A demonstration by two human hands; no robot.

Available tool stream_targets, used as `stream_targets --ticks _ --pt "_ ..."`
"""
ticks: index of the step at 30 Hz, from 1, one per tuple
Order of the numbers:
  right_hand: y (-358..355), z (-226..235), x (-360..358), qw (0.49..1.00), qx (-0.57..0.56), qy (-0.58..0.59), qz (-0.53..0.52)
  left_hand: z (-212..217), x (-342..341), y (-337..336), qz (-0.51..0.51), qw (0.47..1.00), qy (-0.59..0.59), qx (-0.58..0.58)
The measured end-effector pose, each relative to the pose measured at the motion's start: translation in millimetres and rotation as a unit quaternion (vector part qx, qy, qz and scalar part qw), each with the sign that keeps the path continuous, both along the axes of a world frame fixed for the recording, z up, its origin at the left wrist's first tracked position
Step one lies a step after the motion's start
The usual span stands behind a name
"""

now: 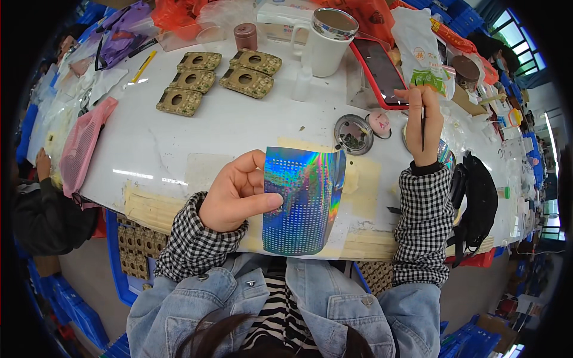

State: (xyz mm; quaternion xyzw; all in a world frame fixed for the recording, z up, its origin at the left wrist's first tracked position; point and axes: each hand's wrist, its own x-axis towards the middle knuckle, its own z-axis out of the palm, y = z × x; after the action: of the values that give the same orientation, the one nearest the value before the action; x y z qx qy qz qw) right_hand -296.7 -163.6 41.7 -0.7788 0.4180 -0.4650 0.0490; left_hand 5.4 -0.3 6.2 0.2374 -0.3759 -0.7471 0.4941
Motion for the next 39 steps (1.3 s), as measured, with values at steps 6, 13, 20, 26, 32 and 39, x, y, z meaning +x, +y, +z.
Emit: stream_targets --ticks 6,13,20,26,32,39 --pt "-1.0 -4.4 -3.0 0.998 0.034 -0.028 0.034 0.8 -0.2 0.2 0.006 1.0 0.008 0.008" --pt "0.8 -3.1 -1.6 0.997 0.02 0.004 0.068 2.7 -1.0 0.4 0.013 1.0 0.018 0.007" --pt "-2.5 -4.1 -2.6 0.999 -0.01 0.048 0.001 1.7 0.8 0.4 0.01 1.0 0.013 0.007" --pt "-4.4 -10.8 -4.0 0.997 0.027 0.07 -0.011 1.6 0.2 0.7 0.015 1.0 0.016 0.005" --pt "-4.1 -12.3 0.6 0.999 0.008 0.051 -0.017 4.3 0.9 1.7 0.014 1.0 0.017 0.006" --pt "1.1 -10.4 3.6 0.999 -0.024 0.024 0.025 1.5 2.6 4.9 0.019 0.999 0.028 0.014"
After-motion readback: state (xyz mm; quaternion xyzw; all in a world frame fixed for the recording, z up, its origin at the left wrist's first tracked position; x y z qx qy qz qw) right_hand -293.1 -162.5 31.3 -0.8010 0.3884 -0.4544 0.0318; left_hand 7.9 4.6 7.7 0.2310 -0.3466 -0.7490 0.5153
